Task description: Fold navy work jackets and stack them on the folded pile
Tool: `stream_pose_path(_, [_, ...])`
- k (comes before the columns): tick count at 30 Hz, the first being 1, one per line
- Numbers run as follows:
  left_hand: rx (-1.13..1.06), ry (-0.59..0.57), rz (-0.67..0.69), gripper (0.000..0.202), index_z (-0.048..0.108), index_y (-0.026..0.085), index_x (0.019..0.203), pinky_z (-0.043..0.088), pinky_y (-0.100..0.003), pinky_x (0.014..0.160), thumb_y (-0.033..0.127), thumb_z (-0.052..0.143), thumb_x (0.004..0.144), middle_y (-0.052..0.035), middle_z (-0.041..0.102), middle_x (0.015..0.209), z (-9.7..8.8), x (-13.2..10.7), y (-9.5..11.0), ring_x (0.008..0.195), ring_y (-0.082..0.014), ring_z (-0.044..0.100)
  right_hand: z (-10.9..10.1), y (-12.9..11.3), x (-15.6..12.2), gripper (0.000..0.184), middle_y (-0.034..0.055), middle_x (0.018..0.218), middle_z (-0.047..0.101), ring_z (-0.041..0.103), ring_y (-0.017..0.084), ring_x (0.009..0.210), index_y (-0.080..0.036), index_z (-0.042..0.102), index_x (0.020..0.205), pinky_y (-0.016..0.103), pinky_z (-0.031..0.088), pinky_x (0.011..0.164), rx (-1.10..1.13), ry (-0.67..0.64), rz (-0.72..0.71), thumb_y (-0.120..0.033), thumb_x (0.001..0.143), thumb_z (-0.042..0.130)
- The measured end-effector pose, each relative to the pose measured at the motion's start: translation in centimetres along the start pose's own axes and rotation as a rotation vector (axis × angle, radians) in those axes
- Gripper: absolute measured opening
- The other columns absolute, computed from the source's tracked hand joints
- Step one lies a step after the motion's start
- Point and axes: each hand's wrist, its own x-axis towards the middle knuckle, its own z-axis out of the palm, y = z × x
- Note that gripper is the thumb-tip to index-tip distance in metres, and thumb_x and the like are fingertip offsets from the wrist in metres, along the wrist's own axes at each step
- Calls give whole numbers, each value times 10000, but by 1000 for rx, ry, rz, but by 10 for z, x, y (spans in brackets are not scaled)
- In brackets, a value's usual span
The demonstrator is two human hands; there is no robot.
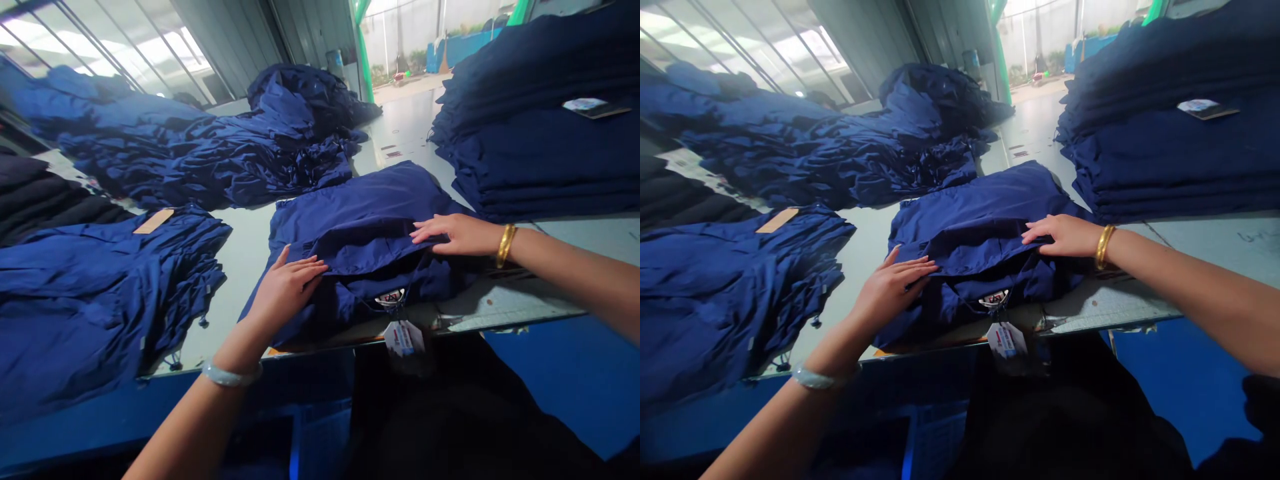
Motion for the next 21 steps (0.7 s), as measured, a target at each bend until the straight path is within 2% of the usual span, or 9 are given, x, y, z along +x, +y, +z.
stream_pose_path(1, [52, 52, -37, 337, 809, 242, 1134, 373, -559, 1261, 338, 498, 1044, -88, 840, 1133, 1, 6, 3, 1092, -272, 786, 2, -4, 6, 333, 34, 1278, 795, 711, 279, 1248, -295, 811, 1201, 496, 503, 1135, -49, 49, 40, -257, 923, 632])
stream_pose_path(3, [174, 157, -174, 306, 795, 231, 1010, 555, -464, 1031, 338, 510, 1033, -87, 832, 987, 0, 22, 7, 910, -261, 785, 2, -13, 22, 271, 31, 1135, 816, 750, 252, 1051, -270, 807, 1089, 415, 559, 939, -200, 197, 146, -217, 923, 600])
stream_pose_path(5, [289, 260, -323, 254, 757, 218, 980, 570, -398, 799, 333, 533, 1016, -102, 797, 956, -5, 44, 7, 843, -271, 749, -8, -23, 40, 260, 54, 1135, 795, 726, 249, 990, -242, 769, 1107, 374, 521, 797, -370, 366, 238, -205, 946, 568])
stream_pose_path(6, [333, 308, -365, 221, 737, 213, 976, 549, -387, 748, 321, 547, 1005, -111, 779, 968, -8, 54, 5, 852, -281, 734, -15, -26, 48, 255, 70, 1161, 777, 707, 252, 993, -228, 748, 1122, 364, 491, 759, -440, 436, 266, -201, 957, 555])
stream_pose_path(9, [410, 408, -312, 89, 690, 211, 950, 525, -406, 786, 242, 607, 942, -133, 736, 1010, -15, 76, -3, 961, -314, 695, -37, -31, 63, 222, 116, 1199, 726, 646, 270, 1044, -192, 707, 1114, 353, 421, 717, -589, 539, 283, -177, 977, 533])
stream_pose_path(12, [427, 311, -107, 80, 659, 222, 866, 520, -435, 886, 151, 626, 879, -118, 707, 918, -11, 75, -11, 955, -315, 672, -39, -29, 57, 241, 139, 1124, 714, 602, 276, 1041, -171, 698, 1089, 353, 378, 692, -723, 447, 201, -130, 1005, 476])
stream_pose_path(16, [342, 13, 145, 215, 635, 233, 782, 495, -434, 1023, 80, 552, 909, -48, 654, 728, 10, 51, -17, 777, -244, 661, -5, -17, 30, 280, 100, 970, 715, 591, 230, 898, -195, 708, 1115, 332, 306, 623, -760, 131, 5, -91, 1017, 467])
stream_pose_path(18, [279, -74, 175, 219, 641, 233, 793, 488, -430, 1056, 69, 547, 905, -38, 670, 735, 16, 41, -20, 770, -229, 676, 12, -10, 18, 298, 83, 975, 721, 597, 210, 875, -215, 709, 1172, 317, 293, 612, -731, 43, -37, -77, 1001, 507])
stream_pose_path(21, [224, -122, 123, 186, 628, 235, 786, 481, -449, 1089, 81, 566, 869, -40, 699, 766, 12, 36, -22, 809, -236, 699, 19, -2, 9, 329, 73, 1020, 730, 617, 195, 877, -241, 717, 1199, 303, 299, 607, -679, 54, -20, -68, 983, 541])
